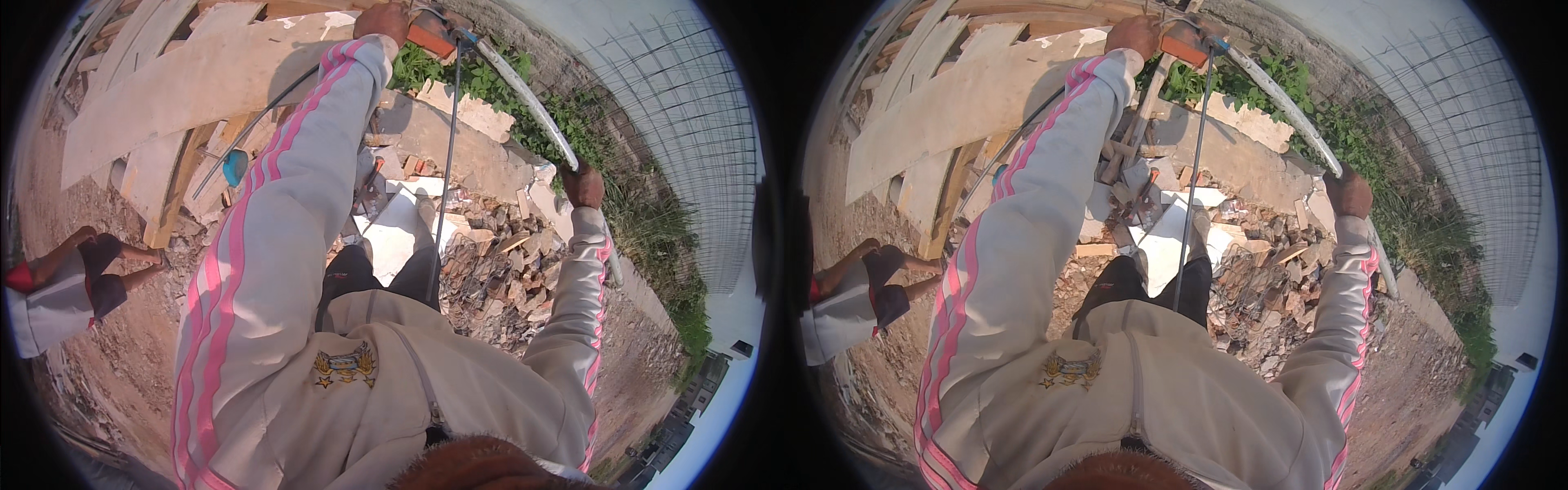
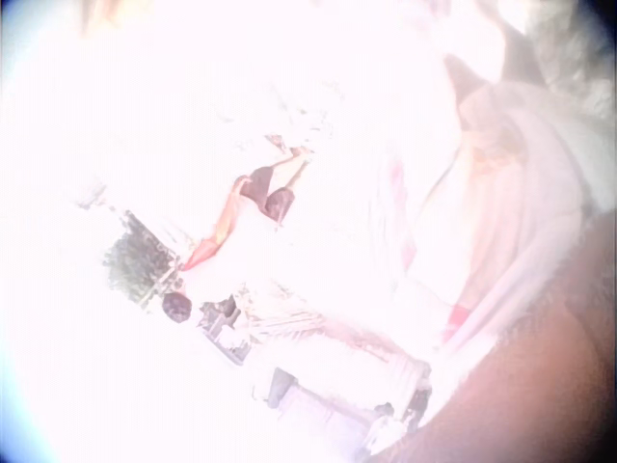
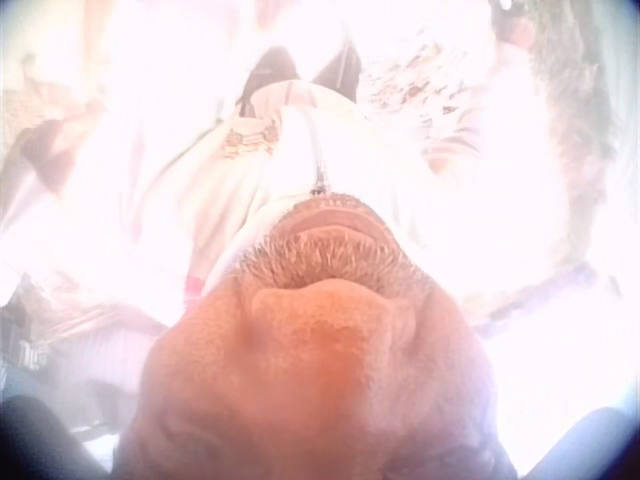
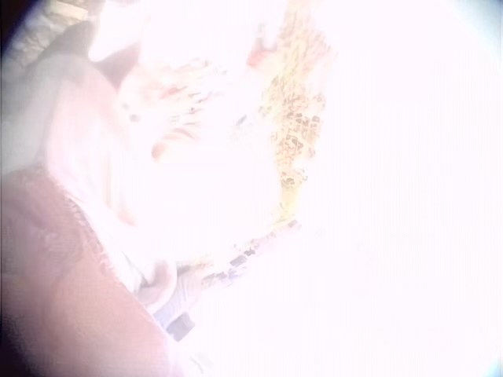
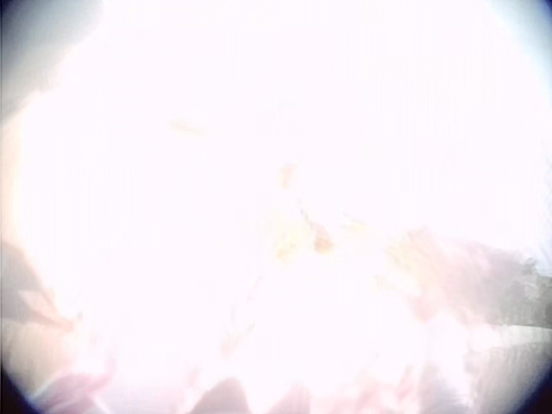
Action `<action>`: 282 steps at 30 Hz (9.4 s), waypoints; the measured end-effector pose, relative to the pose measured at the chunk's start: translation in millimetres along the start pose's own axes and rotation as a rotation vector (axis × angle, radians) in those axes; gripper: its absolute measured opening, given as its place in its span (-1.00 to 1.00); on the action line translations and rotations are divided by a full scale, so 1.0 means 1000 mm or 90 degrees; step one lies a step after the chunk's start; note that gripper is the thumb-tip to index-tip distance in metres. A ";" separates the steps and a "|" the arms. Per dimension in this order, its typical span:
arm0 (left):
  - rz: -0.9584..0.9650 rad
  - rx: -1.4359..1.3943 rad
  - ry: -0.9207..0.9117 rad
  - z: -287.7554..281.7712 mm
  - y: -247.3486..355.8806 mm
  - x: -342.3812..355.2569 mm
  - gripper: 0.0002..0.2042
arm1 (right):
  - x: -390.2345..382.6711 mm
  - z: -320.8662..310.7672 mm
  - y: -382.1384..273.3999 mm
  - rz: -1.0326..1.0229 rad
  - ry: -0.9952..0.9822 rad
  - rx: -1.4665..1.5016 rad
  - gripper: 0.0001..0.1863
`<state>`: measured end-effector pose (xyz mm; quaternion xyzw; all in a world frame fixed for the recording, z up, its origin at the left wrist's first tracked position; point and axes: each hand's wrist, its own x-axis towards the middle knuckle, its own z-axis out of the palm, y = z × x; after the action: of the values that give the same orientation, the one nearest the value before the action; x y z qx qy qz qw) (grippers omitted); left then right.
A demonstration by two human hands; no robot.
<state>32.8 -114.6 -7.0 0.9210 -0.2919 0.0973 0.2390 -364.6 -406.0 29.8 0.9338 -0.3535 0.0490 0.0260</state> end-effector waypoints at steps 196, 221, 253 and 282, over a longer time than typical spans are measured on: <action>0.043 0.075 0.142 -0.102 -0.222 0.195 -0.63 | 0.154 -0.027 -0.238 0.162 -0.395 0.700 -0.73; -0.027 0.107 0.134 -0.106 -0.194 0.172 -0.61 | 0.157 -0.024 -0.254 0.129 -0.362 0.694 -0.73; -0.195 0.390 0.064 -0.027 -0.098 0.085 0.05 | 0.184 -0.001 0.044 -0.246 -0.354 0.355 -0.76; -0.323 0.393 0.078 -0.024 -0.082 0.058 0.10 | 0.397 0.002 -0.020 -0.673 -0.224 0.054 -0.69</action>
<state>126.6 -71.7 0.9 0.9848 0.0028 0.1730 -0.0152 -55.7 -652.2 71.4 0.9783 0.1664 -0.1129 -0.0501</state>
